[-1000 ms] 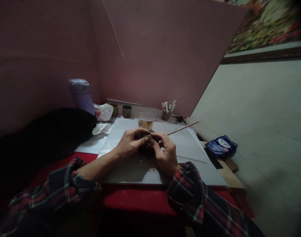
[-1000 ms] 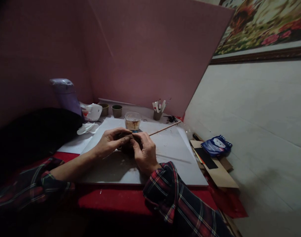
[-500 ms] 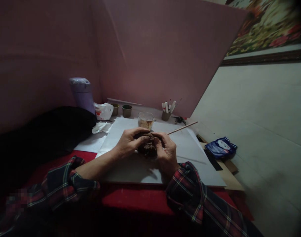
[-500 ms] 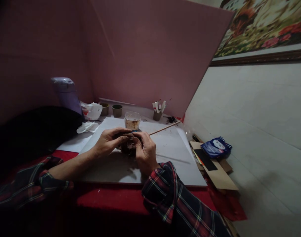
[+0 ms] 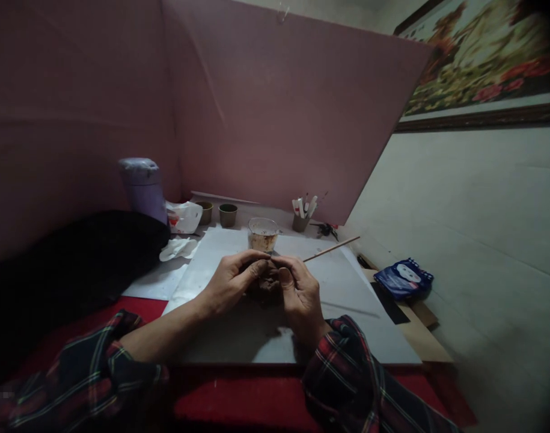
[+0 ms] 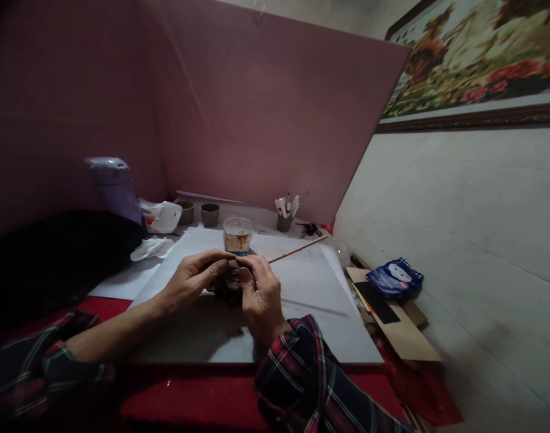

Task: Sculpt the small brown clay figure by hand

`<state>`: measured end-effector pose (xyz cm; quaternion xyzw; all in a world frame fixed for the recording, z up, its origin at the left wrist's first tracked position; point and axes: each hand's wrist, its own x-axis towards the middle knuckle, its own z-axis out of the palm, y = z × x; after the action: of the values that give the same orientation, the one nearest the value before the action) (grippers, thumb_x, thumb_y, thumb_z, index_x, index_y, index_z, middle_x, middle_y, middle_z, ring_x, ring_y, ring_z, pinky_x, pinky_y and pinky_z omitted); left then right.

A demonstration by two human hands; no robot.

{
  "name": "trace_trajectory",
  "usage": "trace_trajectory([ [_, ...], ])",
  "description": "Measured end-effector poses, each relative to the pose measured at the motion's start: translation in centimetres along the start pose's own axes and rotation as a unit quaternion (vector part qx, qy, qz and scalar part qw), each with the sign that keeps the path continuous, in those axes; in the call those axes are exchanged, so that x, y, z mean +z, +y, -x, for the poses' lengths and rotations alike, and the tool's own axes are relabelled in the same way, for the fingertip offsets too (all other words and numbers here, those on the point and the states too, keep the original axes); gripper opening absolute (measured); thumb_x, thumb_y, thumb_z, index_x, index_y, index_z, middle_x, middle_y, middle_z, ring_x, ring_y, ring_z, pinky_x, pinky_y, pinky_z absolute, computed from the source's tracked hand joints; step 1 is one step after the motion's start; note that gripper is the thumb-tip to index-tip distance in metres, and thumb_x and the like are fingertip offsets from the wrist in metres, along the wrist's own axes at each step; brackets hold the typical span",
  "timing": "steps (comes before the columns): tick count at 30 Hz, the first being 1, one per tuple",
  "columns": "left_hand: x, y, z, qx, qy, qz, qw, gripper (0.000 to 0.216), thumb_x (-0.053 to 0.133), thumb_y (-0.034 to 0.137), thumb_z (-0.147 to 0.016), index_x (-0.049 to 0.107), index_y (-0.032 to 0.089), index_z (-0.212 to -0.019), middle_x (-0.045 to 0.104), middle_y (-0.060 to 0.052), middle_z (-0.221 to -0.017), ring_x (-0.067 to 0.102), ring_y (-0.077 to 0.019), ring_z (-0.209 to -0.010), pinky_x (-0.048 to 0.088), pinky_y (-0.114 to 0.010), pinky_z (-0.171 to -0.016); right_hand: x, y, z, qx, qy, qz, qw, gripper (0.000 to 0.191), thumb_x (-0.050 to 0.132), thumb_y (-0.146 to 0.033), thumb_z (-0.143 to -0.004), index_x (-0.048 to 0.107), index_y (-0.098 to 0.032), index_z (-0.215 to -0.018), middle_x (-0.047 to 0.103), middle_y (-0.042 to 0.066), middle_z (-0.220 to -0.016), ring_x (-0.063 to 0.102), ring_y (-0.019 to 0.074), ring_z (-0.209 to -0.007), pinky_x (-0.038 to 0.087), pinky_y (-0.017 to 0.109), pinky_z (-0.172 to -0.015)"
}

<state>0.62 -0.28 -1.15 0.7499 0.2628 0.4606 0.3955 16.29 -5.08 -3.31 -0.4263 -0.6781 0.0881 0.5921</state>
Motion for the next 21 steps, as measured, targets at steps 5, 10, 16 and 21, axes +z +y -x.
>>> trace_trajectory([
  [5, -0.1, -0.5, -0.1, 0.032, 0.011, -0.040, 0.999, 0.023, 0.057, 0.029, -0.089, 0.069, 0.017, -0.105, 0.074, -0.005, -0.102, 0.068, -0.0180, -0.093, 0.053, -0.028, -0.086, 0.0, 0.3, -0.6, 0.006, 0.017, 0.050, 0.999, 0.028, 0.039, -0.033, -0.099, 0.061, -0.021, -0.112, 0.068, 0.007, -0.106, 0.064, 0.0195, -0.099, 0.051, 0.035, -0.087],
  [10, -0.2, -0.6, -0.3, 0.045, 0.029, -0.039, 0.998, 0.022, 0.056, 0.027, -0.089, 0.068, 0.015, -0.104, 0.074, -0.007, -0.099, 0.067, -0.0174, -0.091, 0.052, -0.028, -0.084, 0.0, 0.5, -2.1, -0.039, -0.062, 0.188, 0.979, 0.028, 0.040, -0.034, -0.098, 0.064, -0.020, -0.105, 0.071, 0.008, -0.097, 0.067, 0.0225, -0.088, 0.051, 0.035, -0.076],
  [16, 0.0, -1.0, -0.4, 0.029, 0.016, -0.004, 0.999, 0.017, 0.060, 0.024, -0.085, 0.069, 0.015, -0.097, 0.075, -0.007, -0.095, 0.069, -0.0174, -0.088, 0.054, -0.028, -0.081, -0.3, 1.4, -1.1, -0.118, -0.075, 0.169, 0.976, 0.027, 0.050, -0.029, -0.095, 0.057, -0.017, -0.118, 0.070, 0.011, -0.102, 0.067, 0.0235, -0.094, 0.053, 0.035, -0.080],
  [21, 0.4, -1.0, -0.4, 0.023, 0.027, -0.015, 0.999, 0.016, 0.061, 0.021, -0.083, 0.069, 0.015, -0.095, 0.075, -0.006, -0.092, 0.069, -0.0164, -0.084, 0.054, -0.026, -0.078, -0.5, 1.6, -0.8, -0.107, -0.063, 0.106, 0.987, 0.022, 0.054, -0.023, -0.093, 0.059, -0.020, -0.113, 0.070, 0.007, -0.101, 0.067, 0.0193, -0.093, 0.053, 0.032, -0.083],
])
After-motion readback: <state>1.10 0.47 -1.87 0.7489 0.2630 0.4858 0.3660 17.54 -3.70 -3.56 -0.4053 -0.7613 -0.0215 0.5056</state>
